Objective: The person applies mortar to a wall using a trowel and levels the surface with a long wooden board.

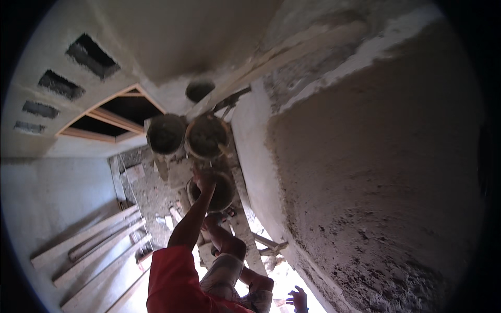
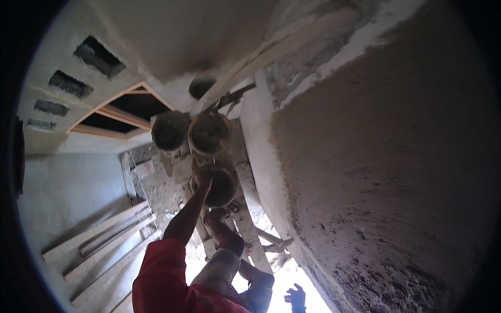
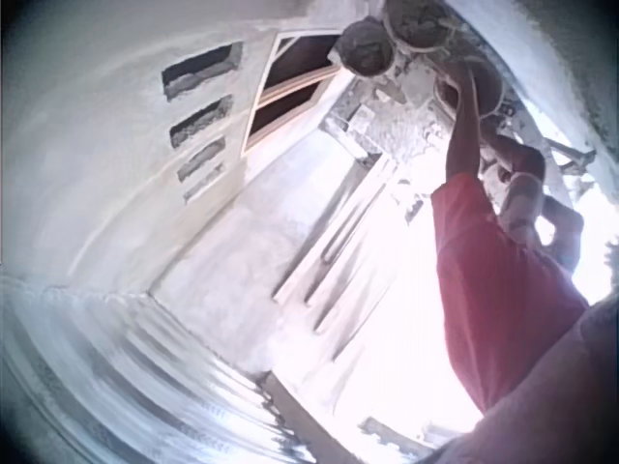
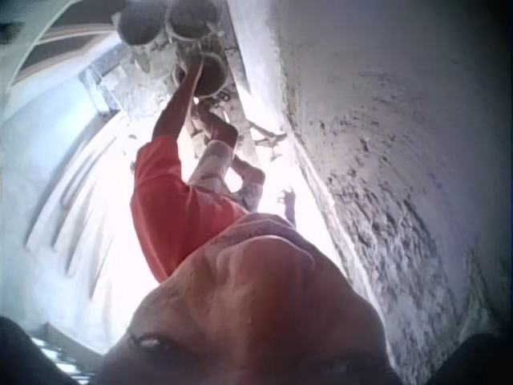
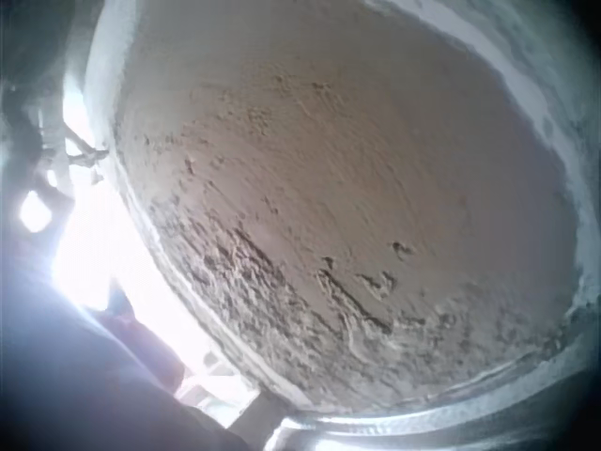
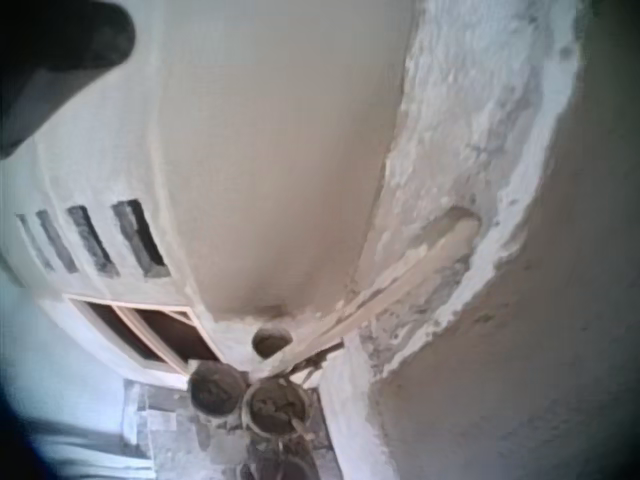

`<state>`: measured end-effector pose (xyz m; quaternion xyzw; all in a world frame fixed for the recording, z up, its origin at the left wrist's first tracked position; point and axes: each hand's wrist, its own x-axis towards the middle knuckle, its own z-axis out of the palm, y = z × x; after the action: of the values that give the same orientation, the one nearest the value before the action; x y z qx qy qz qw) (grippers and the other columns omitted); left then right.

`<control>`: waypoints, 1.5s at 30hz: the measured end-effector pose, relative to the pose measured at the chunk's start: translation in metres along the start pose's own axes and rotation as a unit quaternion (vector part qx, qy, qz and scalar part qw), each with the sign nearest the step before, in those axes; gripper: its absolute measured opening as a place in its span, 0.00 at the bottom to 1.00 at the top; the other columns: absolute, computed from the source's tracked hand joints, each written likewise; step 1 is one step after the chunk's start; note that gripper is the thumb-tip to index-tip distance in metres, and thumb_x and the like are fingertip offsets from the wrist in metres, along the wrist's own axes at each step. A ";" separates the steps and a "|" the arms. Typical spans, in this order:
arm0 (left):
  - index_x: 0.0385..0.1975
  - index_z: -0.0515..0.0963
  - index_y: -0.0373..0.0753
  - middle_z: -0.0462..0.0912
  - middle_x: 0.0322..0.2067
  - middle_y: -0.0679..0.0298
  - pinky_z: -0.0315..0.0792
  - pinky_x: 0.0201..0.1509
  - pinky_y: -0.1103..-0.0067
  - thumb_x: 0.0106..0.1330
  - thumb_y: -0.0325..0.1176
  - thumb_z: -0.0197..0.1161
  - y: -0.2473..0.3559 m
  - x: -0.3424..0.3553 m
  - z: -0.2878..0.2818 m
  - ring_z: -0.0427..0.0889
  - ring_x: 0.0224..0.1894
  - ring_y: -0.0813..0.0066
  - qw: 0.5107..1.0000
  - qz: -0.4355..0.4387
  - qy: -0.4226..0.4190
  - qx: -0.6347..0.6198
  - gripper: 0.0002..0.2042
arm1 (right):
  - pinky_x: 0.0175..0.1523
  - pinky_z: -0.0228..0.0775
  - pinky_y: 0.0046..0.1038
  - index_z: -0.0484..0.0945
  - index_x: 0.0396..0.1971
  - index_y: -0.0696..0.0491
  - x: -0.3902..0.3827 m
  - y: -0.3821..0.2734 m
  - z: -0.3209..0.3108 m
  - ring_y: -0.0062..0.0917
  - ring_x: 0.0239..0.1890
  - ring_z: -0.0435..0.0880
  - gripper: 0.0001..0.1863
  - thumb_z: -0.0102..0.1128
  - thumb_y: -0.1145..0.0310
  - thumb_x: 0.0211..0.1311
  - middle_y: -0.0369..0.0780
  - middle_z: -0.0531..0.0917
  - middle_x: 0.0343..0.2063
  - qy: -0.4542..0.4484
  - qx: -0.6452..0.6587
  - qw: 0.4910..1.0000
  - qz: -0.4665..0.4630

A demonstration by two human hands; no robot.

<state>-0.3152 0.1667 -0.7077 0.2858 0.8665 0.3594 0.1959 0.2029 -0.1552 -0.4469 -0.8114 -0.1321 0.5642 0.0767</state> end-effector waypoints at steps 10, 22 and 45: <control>0.61 0.56 0.41 0.63 0.55 0.46 0.62 0.57 0.62 0.42 0.35 0.70 0.446 0.159 -0.034 0.64 0.55 0.44 0.916 0.398 -0.044 0.006 0.42 | 0.22 0.74 0.32 0.61 0.56 0.55 -0.037 -0.014 -0.006 0.33 0.18 0.79 0.23 0.48 0.68 0.60 0.46 0.78 0.28 0.008 0.151 0.988 0.014; 0.46 0.68 0.34 0.80 0.36 0.50 0.72 0.44 0.69 0.42 0.37 0.69 0.453 0.251 -0.088 0.80 0.40 0.56 0.889 0.439 -0.082 -0.106 0.29 | 0.27 0.74 0.45 0.64 0.53 0.50 -0.077 0.047 -0.004 0.45 0.22 0.78 0.22 0.42 0.57 0.62 0.48 0.78 0.34 -0.035 0.214 0.975 0.049; 0.41 0.78 0.34 0.78 0.42 0.58 0.68 0.48 0.76 0.54 0.29 0.65 0.653 -0.009 -0.449 0.76 0.42 0.70 0.831 0.484 -0.100 -0.256 0.15 | 0.26 0.76 0.29 0.67 0.52 0.52 -0.092 -0.153 0.046 0.26 0.22 0.79 0.20 0.54 0.69 0.59 0.43 0.79 0.30 -0.160 0.288 0.932 -0.154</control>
<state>-0.3211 0.3088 0.0714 0.6425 0.4699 0.5868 0.1483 0.1098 -0.0377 -0.3389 -0.6233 -0.0978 0.6816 0.3705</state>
